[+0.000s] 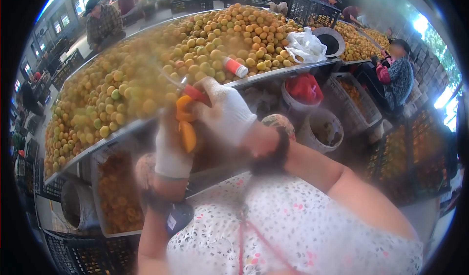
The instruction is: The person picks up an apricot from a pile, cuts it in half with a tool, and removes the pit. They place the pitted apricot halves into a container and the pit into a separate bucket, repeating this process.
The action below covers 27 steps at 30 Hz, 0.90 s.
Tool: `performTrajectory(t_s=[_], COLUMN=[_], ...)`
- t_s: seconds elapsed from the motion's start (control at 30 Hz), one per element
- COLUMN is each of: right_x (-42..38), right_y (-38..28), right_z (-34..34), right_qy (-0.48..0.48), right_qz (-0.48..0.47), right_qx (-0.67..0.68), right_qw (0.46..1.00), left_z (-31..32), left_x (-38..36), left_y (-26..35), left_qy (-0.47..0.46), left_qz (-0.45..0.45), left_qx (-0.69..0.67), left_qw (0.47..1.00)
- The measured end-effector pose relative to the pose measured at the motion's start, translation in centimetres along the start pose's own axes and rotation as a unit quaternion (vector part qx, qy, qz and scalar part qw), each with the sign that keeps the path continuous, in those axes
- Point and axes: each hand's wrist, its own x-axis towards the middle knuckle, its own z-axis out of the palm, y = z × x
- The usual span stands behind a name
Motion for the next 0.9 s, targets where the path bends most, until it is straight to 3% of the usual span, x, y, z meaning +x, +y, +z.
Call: performTrajectory(t_s=[0.17, 0.23, 0.3, 0.37, 0.43, 0.5, 0.57, 0.63, 0.7, 0.73, 0.77, 0.83, 0.9], right_x=[-0.7, -1.6, -2.0, -2.3, -2.2, -2.0, -2.2, -2.0, -1.9, -1.9, -1.9, -1.9, -1.7], right_y=[-1.5, -3.3, -2.5, -2.0, -2.1, -1.9, -2.2, -2.2, -2.6, -2.8, -3.0, -3.4, -2.7], right_z=[-0.4, -0.7, 0.8, 1.4, 0.9, 0.9, 0.2, -0.3, -0.7, -0.9, -0.9, -0.9, -0.1], right_qy=[0.021, 0.004, 0.007, -0.02, -0.033, -0.046, -0.042, -0.011, -0.005, -0.005, -0.003, 0.001, 0.0], right_qz=[-0.052, -0.031, -0.069, -0.093, -0.066, 0.002, 0.014, -0.05, -0.03, -0.011, -0.011, -0.005, -0.021], right_qx=[-0.01, -0.012, -0.024, -0.08, -0.038, 0.158, 0.18, 0.202, 0.179, 0.156, 0.156, 0.17, 0.178], right_qw=[0.998, 0.999, 0.997, 0.992, 0.997, 0.986, 0.983, 0.978, 0.983, 0.988, 0.988, 0.985, 0.984], left_z=[-2.1, -2.0, -2.8, -3.4, -2.3, -2.5, -4.8, -3.1, -1.7, -2.1, -2.3, -2.8, -1.6], left_x=[0.8, 0.6, 1.3, 1.7, 0.6, 0.2, 0.7, -1.0, -1.7, -1.0, -1.2, -1.9, -2.8], left_y=[-0.7, -0.4, -1.1, -1.7, -0.9, -0.2, 0.0, 1.9, 2.5, 1.2, 1.3, 1.8, 2.3], left_qy=[-0.055, -0.045, -0.004, 0.001, -0.004, -0.009, -0.075, -0.084, -0.104, -0.042, -0.044, -0.151, -0.127], left_qz=[0.035, 0.02, 0.042, 0.207, 0.162, 0.114, 0.191, 0.178, 0.115, 0.204, 0.203, 0.147, 0.126], left_qx=[0.001, -0.107, -0.151, 0.046, -0.026, -0.095, 0.001, 0.052, -0.099, 0.017, 0.018, 0.13, 0.145], left_qw=[0.998, 0.993, 0.988, 0.977, 0.986, 0.989, 0.979, 0.979, 0.983, 0.978, 0.978, 0.969, 0.973])
